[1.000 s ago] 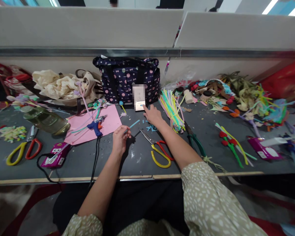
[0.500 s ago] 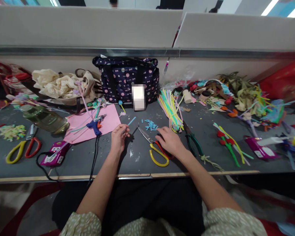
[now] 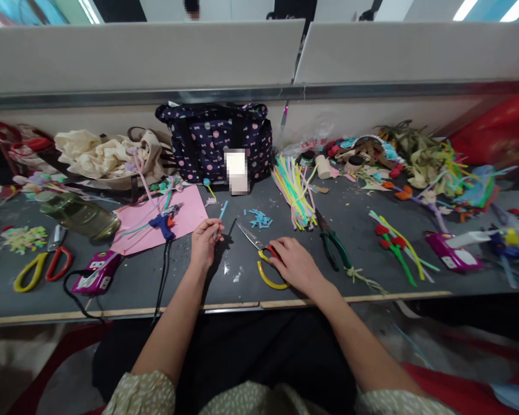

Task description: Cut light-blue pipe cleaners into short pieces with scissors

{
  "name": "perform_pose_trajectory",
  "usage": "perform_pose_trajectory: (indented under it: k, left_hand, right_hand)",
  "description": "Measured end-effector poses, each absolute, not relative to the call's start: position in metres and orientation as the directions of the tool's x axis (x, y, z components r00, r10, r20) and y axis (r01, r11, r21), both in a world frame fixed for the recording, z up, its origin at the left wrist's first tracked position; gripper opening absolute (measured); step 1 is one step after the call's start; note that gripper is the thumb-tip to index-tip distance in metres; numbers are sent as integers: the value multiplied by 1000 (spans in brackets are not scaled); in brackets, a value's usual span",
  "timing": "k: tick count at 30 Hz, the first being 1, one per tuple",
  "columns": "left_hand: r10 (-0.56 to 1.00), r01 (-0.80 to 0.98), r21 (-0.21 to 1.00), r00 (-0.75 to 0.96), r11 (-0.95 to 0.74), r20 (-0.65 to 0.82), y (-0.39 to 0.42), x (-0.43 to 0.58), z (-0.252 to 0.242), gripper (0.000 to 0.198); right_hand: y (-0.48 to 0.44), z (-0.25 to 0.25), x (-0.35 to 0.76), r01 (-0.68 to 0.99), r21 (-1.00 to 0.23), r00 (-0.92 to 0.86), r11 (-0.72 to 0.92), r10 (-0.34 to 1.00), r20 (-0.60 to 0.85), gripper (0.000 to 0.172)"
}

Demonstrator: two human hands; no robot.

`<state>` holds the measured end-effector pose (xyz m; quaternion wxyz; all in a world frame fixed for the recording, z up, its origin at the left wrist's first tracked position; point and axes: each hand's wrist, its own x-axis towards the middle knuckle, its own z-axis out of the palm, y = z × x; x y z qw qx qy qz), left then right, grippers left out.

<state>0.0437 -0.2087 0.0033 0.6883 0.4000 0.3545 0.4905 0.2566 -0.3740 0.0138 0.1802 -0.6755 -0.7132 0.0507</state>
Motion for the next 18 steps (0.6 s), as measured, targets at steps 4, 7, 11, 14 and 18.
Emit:
perform_pose_trajectory:
  k: [4,7,11,14,18]
  left_hand:
    - [954,-378,902,281,208,-102,-209,44,3,23]
    - [950,-369,903,293,220,-112,-210,45,6,23]
    - [942,-348,906,308,241,-132,-212,46,9,23]
    - [938,-343,907,321,245,-132,-212,47,8,23]
    - [932,-336,907,337,253,-135,-210,47,5,23]
  right_hand:
    - [-359,21,259,940,-333,0,78,973,229,37]
    - [-343,25,263,940,-331,0,88,967,257,38]
    - [-314,26,271,942,-315,-14,115,952,307,39]
    - [-284,24,279,949,-295,-9,112,944,330,42]
    - [-239,22,287,961,-257,-12,101,945,326,51]
